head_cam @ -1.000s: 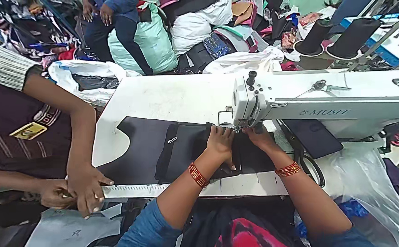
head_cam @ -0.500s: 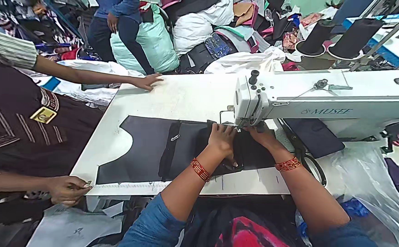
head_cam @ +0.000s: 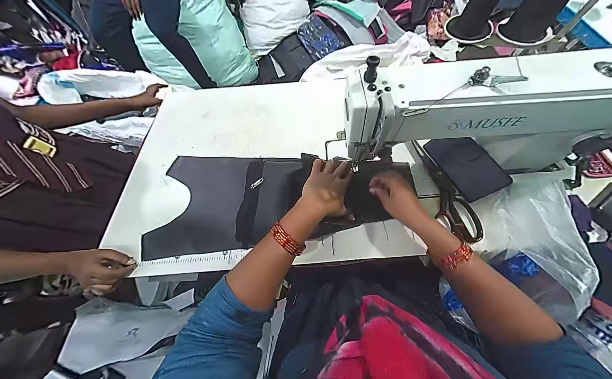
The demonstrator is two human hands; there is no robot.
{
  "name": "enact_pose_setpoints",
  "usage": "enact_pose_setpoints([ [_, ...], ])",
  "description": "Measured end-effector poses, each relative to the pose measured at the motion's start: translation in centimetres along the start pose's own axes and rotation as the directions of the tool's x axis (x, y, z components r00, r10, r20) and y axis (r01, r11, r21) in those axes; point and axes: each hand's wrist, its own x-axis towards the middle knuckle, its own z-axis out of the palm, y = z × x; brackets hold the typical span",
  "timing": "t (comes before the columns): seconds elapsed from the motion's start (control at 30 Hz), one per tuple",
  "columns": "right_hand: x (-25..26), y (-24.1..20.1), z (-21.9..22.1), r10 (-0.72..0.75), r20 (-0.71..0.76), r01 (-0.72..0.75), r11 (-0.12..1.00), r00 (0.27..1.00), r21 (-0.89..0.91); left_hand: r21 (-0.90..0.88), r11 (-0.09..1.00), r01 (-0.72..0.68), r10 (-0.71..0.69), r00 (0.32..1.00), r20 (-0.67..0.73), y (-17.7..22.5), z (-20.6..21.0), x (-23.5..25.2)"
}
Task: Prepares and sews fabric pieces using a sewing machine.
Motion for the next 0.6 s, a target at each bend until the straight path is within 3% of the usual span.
enact_pose_setpoints([
  [0.1,-3.9,0.2,1.6,0.006,0.026,-0.009,0.994,1.0,0.104,-0.005,0.997,-0.077,0.076,0.995,-0.067,0.1,0.4,-0.9],
  [0.2,-5.5,0.8,3.5,-0.062,-0.06,0.065,0.997,0.996,0.05,-0.014,0.972,-0.236,0.228,0.951,-0.21,-0.2,1.4,-1.3],
  [0.3,-5.6,1.2,4.1,-0.123,-0.117,0.125,0.992,0.985,0.003,-0.04,0.93,-0.365,0.347,0.909,-0.233,0.3,1.1,-2.4],
  [0.43,-5.6,1.5,4.2,-0.179,-0.113,0.178,0.984,0.977,-0.02,-0.028,0.943,-0.333,0.327,0.938,-0.117,2.8,1.0,-4.1],
  [0.6,-5.7,1.6,4.1,-0.213,-0.124,0.212,0.977,0.969,-0.02,0.075,0.961,-0.266,0.275,0.951,-0.144,4.1,2.2,-4.7],
])
